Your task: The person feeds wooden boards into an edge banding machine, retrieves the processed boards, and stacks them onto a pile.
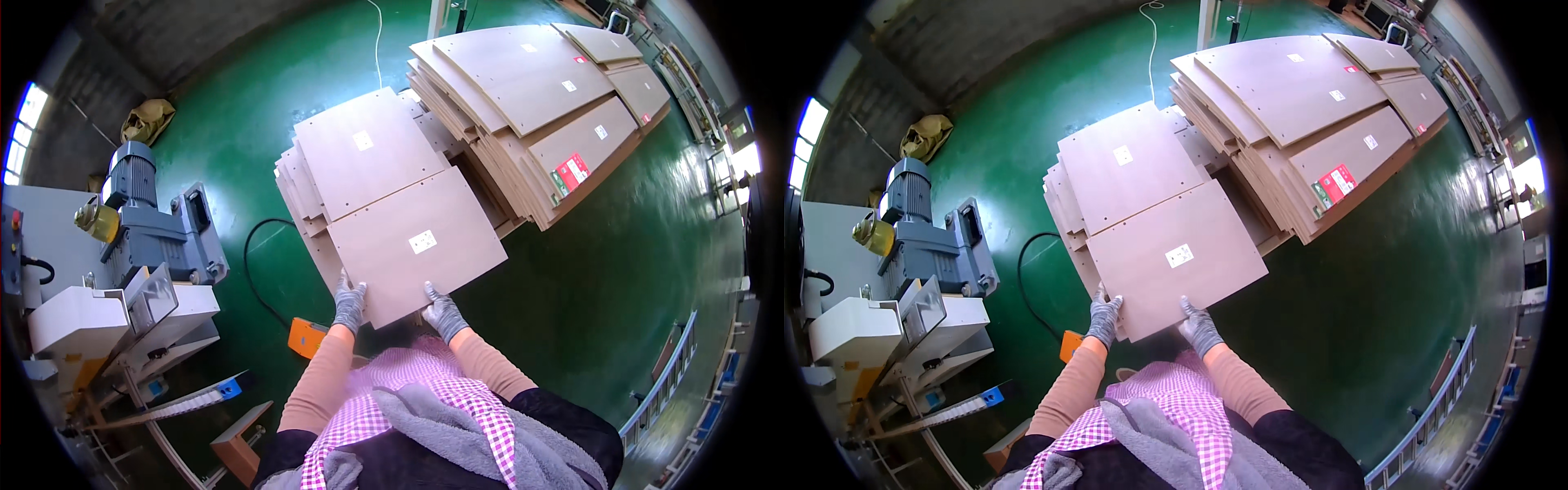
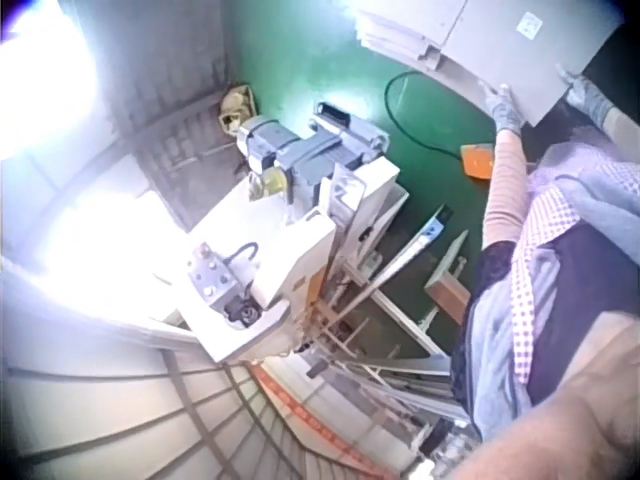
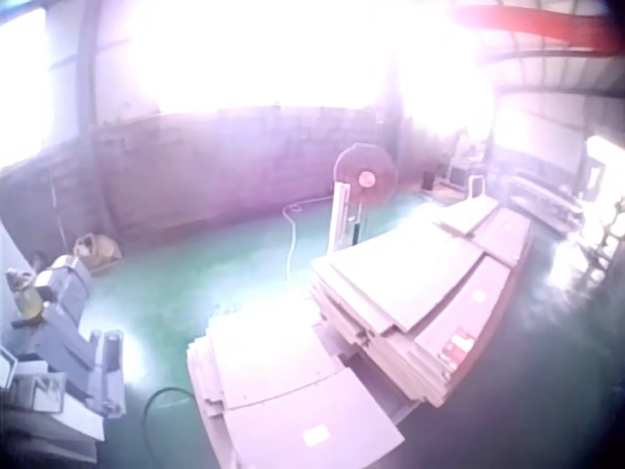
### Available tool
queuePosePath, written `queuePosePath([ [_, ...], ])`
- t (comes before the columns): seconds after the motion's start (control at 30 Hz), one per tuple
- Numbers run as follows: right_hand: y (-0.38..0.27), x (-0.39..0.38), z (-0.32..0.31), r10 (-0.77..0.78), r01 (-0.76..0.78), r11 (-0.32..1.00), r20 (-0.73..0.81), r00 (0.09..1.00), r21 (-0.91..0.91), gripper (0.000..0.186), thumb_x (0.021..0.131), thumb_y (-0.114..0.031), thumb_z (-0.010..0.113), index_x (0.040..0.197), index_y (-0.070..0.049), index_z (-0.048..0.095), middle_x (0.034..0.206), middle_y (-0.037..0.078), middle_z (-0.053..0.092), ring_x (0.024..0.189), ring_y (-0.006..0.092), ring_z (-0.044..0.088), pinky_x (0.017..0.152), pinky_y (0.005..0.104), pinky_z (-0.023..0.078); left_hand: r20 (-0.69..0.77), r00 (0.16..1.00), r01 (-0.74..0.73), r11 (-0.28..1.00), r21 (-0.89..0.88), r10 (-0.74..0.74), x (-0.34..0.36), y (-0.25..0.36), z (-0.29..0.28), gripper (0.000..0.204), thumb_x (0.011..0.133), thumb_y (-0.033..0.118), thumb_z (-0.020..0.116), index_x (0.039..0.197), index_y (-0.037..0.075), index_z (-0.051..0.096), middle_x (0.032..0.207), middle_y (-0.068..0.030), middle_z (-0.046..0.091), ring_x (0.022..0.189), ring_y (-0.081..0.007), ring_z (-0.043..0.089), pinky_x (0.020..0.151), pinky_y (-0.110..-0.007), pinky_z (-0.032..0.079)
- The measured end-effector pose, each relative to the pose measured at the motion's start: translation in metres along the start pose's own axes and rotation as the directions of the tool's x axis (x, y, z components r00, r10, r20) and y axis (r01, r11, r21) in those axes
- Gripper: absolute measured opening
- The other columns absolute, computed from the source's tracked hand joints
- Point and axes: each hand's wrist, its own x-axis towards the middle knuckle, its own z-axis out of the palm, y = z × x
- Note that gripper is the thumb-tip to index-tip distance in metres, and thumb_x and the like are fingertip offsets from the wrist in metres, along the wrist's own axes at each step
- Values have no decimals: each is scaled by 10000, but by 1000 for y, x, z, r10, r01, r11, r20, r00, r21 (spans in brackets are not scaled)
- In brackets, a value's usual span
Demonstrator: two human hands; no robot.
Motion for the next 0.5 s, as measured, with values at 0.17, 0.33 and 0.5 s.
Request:
queuePosePath([
  [0.17,-27,8,-1,98,-93,994,92,991,-61,429,916,-126,608,1297,-31,434,1259,101,524,1147,228,503,1032,368,395,107,749,-376,287,881,654,57,51,6,773,746,229,726,1419,125,359,1423,-236,336,1274,-406,369,1077,-391,317],
  [0.33,-9,31,-10,26,-32,999,150,988,36,452,899,-69,610,1313,-78,429,1271,107,499,1209,290,468,978,546,440,343,856,-325,-114,939,387,105,125,51,797,789,511,651,1444,180,339,1510,-177,241,1392,-381,214,1116,-504,223],
  [0.5,-29,38,-13,125,-125,992,169,978,-6,458,905,-85,603,1322,-78,414,1287,137,476,1195,320,469,989,572,424,318,905,-278,-170,945,283,127,131,66,830,778,582,629,1455,213,320,1533,-126,212,1412,-376,166,1126,-522,196],
])
